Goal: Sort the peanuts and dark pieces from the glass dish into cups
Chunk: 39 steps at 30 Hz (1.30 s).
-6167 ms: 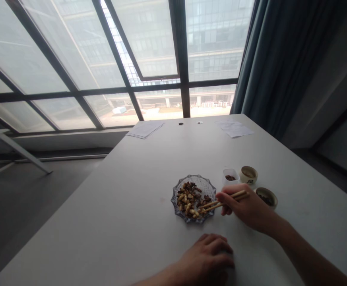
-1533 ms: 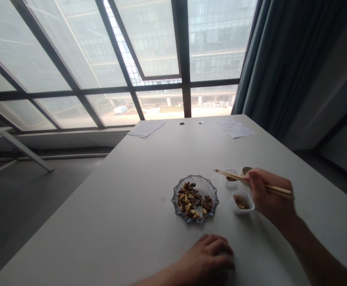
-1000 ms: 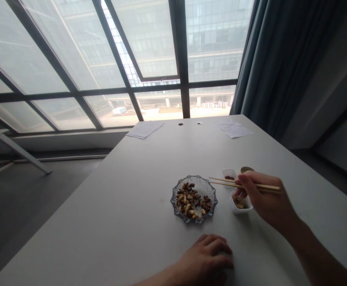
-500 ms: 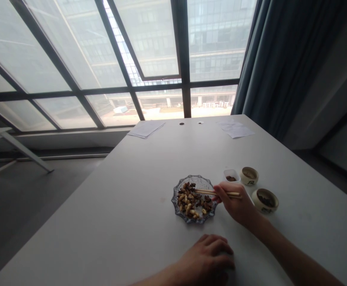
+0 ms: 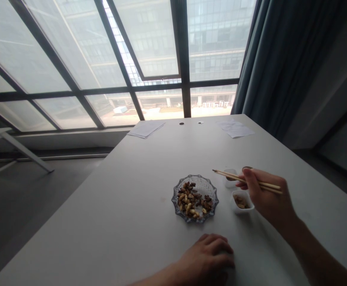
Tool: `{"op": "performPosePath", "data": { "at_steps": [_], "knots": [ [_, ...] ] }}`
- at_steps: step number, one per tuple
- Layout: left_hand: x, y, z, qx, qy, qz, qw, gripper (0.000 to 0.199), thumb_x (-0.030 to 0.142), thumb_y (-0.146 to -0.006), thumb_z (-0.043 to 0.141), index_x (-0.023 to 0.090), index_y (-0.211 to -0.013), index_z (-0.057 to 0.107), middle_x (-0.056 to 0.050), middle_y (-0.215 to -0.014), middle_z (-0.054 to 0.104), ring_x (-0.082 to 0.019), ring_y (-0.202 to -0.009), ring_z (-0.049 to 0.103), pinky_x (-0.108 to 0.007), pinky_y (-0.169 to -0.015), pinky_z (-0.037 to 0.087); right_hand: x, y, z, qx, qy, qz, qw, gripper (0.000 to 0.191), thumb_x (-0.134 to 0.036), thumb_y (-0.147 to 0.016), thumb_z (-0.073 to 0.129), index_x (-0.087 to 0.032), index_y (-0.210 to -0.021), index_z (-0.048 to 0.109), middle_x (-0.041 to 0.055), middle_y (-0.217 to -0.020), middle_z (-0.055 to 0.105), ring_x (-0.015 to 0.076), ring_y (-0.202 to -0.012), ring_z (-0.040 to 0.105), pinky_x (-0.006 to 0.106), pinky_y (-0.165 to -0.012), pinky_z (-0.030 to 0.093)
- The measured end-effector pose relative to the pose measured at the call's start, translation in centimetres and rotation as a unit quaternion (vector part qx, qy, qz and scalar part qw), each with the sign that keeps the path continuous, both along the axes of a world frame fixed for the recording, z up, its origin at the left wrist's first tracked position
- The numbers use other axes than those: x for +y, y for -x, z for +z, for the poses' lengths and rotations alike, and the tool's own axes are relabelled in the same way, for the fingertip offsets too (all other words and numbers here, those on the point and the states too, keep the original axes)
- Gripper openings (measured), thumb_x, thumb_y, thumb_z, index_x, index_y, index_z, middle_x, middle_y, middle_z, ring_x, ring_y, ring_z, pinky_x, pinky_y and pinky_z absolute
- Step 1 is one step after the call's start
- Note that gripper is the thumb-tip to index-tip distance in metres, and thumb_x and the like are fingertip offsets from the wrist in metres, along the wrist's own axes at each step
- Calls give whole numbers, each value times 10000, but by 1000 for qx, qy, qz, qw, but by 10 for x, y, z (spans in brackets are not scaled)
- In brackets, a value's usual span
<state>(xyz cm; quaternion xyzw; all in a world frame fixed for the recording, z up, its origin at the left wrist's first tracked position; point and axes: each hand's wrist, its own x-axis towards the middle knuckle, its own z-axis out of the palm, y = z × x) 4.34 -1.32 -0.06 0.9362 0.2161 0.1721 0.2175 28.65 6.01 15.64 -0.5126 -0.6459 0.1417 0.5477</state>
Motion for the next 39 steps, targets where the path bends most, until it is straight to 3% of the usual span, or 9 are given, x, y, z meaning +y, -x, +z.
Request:
{"op": "performPosePath", "data": {
  "at_steps": [3,6,13,17,22,26,33,39],
  "knots": [
    [-1,0,-3,-16,-5,2,1000,225,282,-1056,804,273,-1259,707,-32,-1434,759,-250,-1422,669,-362,-1239,504,-1,-18,12,-48,-23,-75,996,438,-504,-1115,685,-231,-792,796,68,-768,854,235,-644,822,337,-620,590],
    [-1,0,-5,-33,-12,6,999,220,280,-1060,799,268,-1260,708,-28,-1440,756,-242,-1422,667,-353,-1247,496,3,-32,14,-75,-21,-107,991,429,-503,-1103,695,-240,-777,784,52,-723,842,234,-613,817,336,-585,563],
    [0,0,-3,-33,-4,1,999,230,273,-1041,814,263,-1250,717,-34,-1427,759,-249,-1407,676,-360,-1245,503,9,-39,16,-100,-3,-65,993,455,-561,-1070,737,-246,-745,787,28,-681,821,227,-600,797,339,-587,534],
    [-1,0,-2,-34,-1,1,999,209,281,-1055,798,267,-1249,722,-37,-1429,762,-258,-1412,675,-370,-1246,503,4,-28,15,-59,-4,-38,998,465,-564,-1088,725,-244,-757,795,36,-731,832,217,-645,798,327,-636,553],
    [-1,-1,0,-23,-1,7,1000,231,269,-1035,825,270,-1242,720,-35,-1403,767,-253,-1399,683,-373,-1246,504,7,5,-4,23,66,125,990,535,-619,-1109,664,-233,-759,785,49,-708,809,201,-617,763,301,-604,565],
    [-1,-2,2,-19,-1,8,1000,224,269,-1045,820,272,-1245,717,-35,-1396,769,-254,-1411,677,-374,-1256,495,14,28,-27,-3,95,193,977,637,-714,-1092,622,-230,-699,750,63,-665,787,200,-610,729,307,-597,534],
    [-1,-2,-3,-34,-11,8,999,191,276,-1060,804,262,-1230,719,-34,-1402,770,-245,-1406,677,-361,-1239,500,22,36,-58,41,149,192,969,639,-753,-1077,604,-255,-707,757,92,-749,841,232,-655,794,319,-646,611],
    [0,-1,-1,-25,-3,1,1000,199,290,-1065,803,268,-1246,722,-45,-1412,765,-257,-1418,670,-372,-1243,503,24,38,-69,73,152,147,975,656,-792,-1074,567,-250,-782,791,112,-731,844,267,-645,836,337,-622,667]
  ]
}}
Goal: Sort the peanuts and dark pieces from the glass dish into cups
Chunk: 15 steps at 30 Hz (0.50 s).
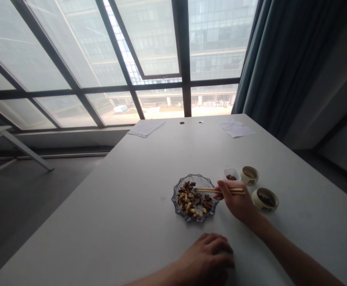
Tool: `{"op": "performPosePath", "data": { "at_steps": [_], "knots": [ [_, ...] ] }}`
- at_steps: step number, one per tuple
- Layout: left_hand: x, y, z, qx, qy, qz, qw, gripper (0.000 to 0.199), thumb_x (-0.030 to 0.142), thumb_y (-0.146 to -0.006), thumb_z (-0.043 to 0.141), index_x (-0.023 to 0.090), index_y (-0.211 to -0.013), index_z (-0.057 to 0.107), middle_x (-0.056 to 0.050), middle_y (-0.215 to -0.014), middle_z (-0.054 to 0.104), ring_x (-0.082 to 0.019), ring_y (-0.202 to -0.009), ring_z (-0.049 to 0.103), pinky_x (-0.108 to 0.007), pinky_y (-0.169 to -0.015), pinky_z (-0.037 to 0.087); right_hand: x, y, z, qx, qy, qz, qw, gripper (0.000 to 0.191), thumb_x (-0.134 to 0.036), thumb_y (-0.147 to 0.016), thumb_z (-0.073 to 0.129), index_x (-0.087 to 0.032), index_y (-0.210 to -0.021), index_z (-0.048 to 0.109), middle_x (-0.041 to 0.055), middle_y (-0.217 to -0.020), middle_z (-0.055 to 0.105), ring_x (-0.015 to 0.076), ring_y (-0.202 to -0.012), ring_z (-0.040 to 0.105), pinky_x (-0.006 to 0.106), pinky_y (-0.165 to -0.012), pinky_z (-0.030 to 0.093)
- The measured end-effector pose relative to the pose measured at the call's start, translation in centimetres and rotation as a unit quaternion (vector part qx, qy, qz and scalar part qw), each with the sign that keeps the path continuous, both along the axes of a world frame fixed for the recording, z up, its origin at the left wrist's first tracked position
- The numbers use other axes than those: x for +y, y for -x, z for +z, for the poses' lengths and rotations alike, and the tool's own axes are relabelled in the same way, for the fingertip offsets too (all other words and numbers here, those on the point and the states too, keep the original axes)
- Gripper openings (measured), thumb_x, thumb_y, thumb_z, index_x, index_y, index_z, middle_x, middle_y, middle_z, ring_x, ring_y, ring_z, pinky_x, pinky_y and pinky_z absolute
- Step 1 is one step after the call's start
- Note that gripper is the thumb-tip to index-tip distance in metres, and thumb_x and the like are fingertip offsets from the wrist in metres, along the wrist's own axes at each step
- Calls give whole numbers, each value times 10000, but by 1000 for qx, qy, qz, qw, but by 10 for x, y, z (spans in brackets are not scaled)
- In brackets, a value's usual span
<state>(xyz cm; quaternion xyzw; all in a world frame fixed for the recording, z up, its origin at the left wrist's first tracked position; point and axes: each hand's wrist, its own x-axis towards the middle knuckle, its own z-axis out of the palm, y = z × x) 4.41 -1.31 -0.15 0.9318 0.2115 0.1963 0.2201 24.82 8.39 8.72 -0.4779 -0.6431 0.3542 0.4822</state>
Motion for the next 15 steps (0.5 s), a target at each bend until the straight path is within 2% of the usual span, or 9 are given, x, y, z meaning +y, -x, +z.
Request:
{"op": "performPosePath", "data": {
  "at_steps": [5,9,13,15],
  "knots": [
    [1,-1,0,11,0,-2,1000,233,261,-1034,824,271,-1239,715,-31,-1415,760,-251,-1414,673,-369,-1248,504,-3,-4,16,37,-20,-40,998,652,-796,-1036,645,-221,-780,814,115,-705,838,268,-607,833,342,-583,683],
    [2,-1,1,32,3,-6,999,270,263,-1013,844,277,-1250,713,-38,-1411,758,-263,-1408,678,-381,-1251,507,-11,-18,46,58,-57,-106,991,599,-756,-1031,697,-207,-840,844,115,-743,851,271,-636,844,350,-590,695],
    [1,0,1,23,6,-6,1000,246,269,-1037,825,271,-1255,709,-41,-1418,759,-260,-1420,673,-381,-1261,493,-24,-39,81,25,-117,-200,972,527,-704,-1019,756,-215,-849,852,104,-759,858,268,-621,834,365,-602,696],
    [0,0,0,15,8,-5,1000,226,271,-1051,810,273,-1253,709,-38,-1419,761,-256,-1420,673,-376,-1260,492,-30,-47,93,15,-130,-233,964,500,-692,-1006,782,-224,-843,847,92,-747,855,261,-606,826,361,-605,695]
  ]
}}
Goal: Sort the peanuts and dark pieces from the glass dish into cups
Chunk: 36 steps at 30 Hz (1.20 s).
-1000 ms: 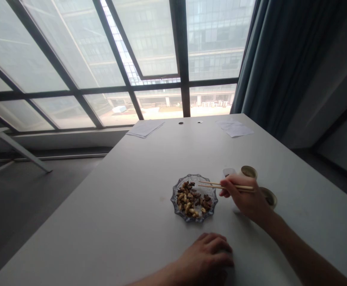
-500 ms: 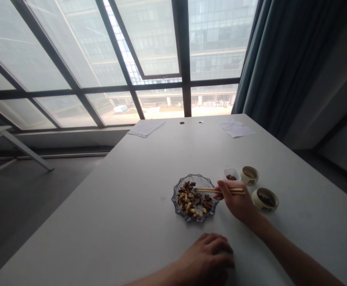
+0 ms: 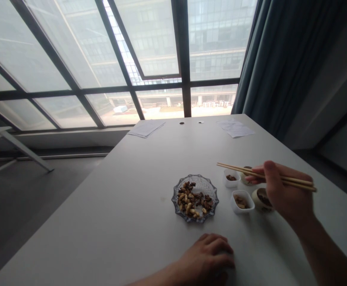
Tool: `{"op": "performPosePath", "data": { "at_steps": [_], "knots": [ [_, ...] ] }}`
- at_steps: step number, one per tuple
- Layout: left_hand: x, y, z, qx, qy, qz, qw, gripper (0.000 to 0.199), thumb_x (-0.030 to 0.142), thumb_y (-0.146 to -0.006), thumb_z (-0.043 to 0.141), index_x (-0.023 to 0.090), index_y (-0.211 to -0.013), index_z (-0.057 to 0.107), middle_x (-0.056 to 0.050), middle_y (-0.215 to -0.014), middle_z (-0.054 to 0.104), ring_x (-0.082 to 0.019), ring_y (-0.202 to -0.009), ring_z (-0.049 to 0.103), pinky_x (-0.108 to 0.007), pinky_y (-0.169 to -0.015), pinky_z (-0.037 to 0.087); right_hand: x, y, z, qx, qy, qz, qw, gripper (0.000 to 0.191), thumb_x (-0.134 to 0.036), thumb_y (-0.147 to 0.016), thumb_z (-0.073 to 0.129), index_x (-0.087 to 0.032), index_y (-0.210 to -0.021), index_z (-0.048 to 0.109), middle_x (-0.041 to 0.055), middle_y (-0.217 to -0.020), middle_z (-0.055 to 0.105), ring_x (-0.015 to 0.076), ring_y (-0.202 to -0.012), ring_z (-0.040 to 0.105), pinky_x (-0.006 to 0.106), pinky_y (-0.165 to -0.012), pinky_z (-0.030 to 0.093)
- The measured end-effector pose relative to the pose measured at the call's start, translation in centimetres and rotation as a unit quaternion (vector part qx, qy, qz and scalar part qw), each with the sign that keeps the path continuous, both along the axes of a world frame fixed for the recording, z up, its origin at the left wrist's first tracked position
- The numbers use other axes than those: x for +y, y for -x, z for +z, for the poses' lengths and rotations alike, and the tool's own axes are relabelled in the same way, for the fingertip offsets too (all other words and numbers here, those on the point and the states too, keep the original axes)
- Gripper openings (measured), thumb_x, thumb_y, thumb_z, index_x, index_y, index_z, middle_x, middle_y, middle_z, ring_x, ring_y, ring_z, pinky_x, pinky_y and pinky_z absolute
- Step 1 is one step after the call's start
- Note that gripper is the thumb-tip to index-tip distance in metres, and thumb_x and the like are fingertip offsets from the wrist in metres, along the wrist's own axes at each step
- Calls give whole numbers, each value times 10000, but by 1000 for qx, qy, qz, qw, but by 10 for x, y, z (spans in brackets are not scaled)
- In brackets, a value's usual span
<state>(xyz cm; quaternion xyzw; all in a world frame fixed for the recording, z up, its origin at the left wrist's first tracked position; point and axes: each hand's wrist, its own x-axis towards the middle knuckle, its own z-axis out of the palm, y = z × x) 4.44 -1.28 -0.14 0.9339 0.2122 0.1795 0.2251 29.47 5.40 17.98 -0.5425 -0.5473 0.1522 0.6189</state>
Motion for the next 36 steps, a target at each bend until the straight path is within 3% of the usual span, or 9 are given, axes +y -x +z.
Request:
{"op": "performPosePath", "data": {
  "at_steps": [2,5,8,12,17,28,36],
  "knots": [
    [0,0,-1,-9,-1,3,1000,203,276,-1061,798,275,-1244,710,-33,-1416,764,-252,-1417,675,-368,-1254,493,-4,-3,5,1,2,0,1000,478,-671,-1013,786,-224,-859,853,84,-746,853,254,-606,822,352,-602,686],
    [0,1,-3,-15,-8,7,1000,201,276,-1059,800,276,-1238,707,-26,-1417,763,-248,-1416,673,-359,-1246,494,-3,2,0,-37,30,113,992,518,-658,-1068,710,-222,-822,845,75,-712,828,229,-587,787,326,-566,633],
    [0,1,-3,1,-6,7,1000,234,257,-1038,819,279,-1241,706,-33,-1419,762,-253,-1417,671,-370,-1243,496,5,13,-11,-131,64,236,961,624,-667,-1108,630,-224,-692,773,59,-645,758,201,-581,716,322,-566,547],
    [1,1,-4,1,-3,3,1000,249,271,-1038,824,276,-1252,699,-35,-1415,761,-259,-1415,673,-378,-1240,496,16,25,-28,-185,70,295,935,684,-691,-1123,582,-225,-633,685,33,-634,698,181,-607,655,336,-637,485],
    [2,-1,-4,19,0,-5,1000,268,276,-1034,832,278,-1268,701,-42,-1420,755,-272,-1433,656,-389,-1246,498,22,24,-41,-182,90,308,929,679,-669,-1149,538,-228,-646,655,21,-647,675,178,-622,624,341,-664,456],
    [1,0,-6,6,-10,3,1000,245,289,-1047,829,279,-1253,697,-29,-1412,766,-259,-1431,662,-368,-1242,498,33,18,-49,-179,86,339,920,672,-653,-1160,521,-227,-663,677,24,-704,679,184,-682,655,344,-717,487],
    [2,-1,-7,21,-16,3,1000,266,307,-1036,852,288,-1257,706,-35,-1396,765,-265,-1412,673,-368,-1244,501,38,26,-62,-141,64,275,949,724,-753,-1133,465,-249,-643,640,-13,-520,588,176,-518,547,339,-598,440]
  ]
}}
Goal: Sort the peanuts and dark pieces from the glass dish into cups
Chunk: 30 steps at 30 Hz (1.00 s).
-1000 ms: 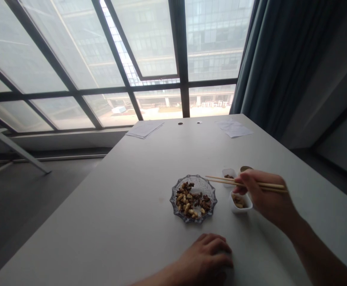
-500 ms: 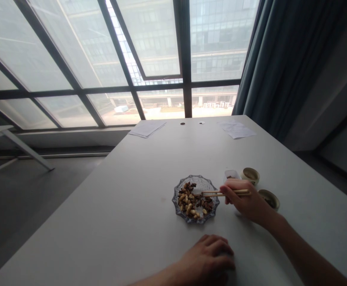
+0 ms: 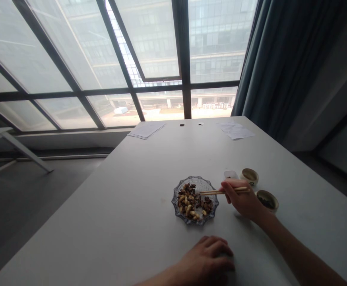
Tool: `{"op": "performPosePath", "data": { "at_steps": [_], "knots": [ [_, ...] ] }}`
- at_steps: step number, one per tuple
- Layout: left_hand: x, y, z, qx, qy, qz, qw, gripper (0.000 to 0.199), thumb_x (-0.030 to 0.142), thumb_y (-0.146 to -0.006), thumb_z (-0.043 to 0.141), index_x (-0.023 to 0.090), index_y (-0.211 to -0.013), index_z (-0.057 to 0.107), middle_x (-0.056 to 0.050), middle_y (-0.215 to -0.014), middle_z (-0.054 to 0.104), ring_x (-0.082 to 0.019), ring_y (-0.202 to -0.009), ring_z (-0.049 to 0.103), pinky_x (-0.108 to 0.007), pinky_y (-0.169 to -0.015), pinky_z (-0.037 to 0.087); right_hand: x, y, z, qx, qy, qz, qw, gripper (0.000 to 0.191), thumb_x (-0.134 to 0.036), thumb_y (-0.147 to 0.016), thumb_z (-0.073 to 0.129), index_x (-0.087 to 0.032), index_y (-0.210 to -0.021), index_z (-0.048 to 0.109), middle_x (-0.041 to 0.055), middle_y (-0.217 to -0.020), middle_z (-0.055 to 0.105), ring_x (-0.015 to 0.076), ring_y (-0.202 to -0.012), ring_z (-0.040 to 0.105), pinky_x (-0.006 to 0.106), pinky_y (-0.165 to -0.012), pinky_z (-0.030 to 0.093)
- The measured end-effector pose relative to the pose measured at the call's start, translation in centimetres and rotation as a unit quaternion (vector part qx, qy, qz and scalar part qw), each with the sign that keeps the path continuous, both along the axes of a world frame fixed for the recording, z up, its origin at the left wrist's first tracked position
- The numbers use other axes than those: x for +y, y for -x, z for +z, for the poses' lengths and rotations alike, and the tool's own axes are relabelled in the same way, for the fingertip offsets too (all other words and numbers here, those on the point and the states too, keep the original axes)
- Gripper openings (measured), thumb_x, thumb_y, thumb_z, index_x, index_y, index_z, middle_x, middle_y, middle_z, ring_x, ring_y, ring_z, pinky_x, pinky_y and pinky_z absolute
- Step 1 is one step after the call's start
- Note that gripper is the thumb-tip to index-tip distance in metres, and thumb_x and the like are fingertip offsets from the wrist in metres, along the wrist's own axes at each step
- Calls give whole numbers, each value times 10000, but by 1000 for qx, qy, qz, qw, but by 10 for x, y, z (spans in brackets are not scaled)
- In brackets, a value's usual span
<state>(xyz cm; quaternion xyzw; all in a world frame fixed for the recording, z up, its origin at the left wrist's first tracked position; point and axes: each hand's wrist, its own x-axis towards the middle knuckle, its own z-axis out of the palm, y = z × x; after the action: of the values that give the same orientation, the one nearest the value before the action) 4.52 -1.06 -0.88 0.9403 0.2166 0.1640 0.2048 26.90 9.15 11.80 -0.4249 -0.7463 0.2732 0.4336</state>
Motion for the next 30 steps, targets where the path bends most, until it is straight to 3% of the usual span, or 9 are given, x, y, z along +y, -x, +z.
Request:
{"op": "performPosePath", "data": {
  "at_steps": [4,9,16,19,22,25,30],
  "knots": [
    [-1,-1,0,1,-4,2,1000,255,319,-1043,853,278,-1249,710,-30,-1401,762,-257,-1412,666,-355,-1244,496,-1,-1,2,5,0,-2,1000,728,-762,-1130,463,-243,-670,686,2,-533,633,181,-531,584,334,-593,451],
    [-1,-1,3,1,-6,3,1000,217,328,-1065,831,283,-1247,721,-34,-1401,756,-256,-1411,663,-349,-1243,492,-4,-9,5,9,32,26,999,667,-651,-1155,524,-228,-672,703,40,-645,731,172,-574,625,315,-599,483],
    [-1,0,-2,-26,-3,2,1000,209,318,-1075,813,271,-1243,699,-18,-1427,761,-246,-1429,658,-354,-1259,477,-1,-1,-3,18,34,33,999,690,-669,-1137,550,-221,-629,685,37,-608,708,167,-569,621,305,-615,483],
    [-1,0,-2,-16,-2,2,1000,201,323,-1080,809,274,-1243,702,-24,-1427,764,-252,-1428,660,-362,-1258,479,-1,2,-8,34,31,5,999,689,-693,-1130,547,-221,-657,717,27,-571,692,169,-558,623,304,-625,492],
    [0,0,-1,-12,-3,-1,1000,211,329,-1083,811,273,-1254,702,-24,-1428,763,-248,-1431,660,-358,-1259,480,1,5,-18,64,31,-45,996,705,-748,-1116,516,-223,-706,745,5,-482,617,166,-463,572,297,-522,450],
    [1,0,0,-7,-7,-7,1000,234,329,-1079,815,271,-1274,699,-24,-1436,756,-241,-1441,654,-349,-1260,481,4,9,-27,100,19,-114,988,766,-835,-1077,484,-229,-668,715,4,-445,559,160,-399,496,301,-433,382],
    [1,1,-2,-4,-6,-6,1000,256,321,-1053,838,273,-1265,703,-24,-1433,757,-249,-1440,656,-357,-1253,495,5,16,-29,137,-7,-199,970,808,-902,-1027,493,-237,-605,671,28,-459,566,162,-401,498,303,-402,362]
  ]
}}
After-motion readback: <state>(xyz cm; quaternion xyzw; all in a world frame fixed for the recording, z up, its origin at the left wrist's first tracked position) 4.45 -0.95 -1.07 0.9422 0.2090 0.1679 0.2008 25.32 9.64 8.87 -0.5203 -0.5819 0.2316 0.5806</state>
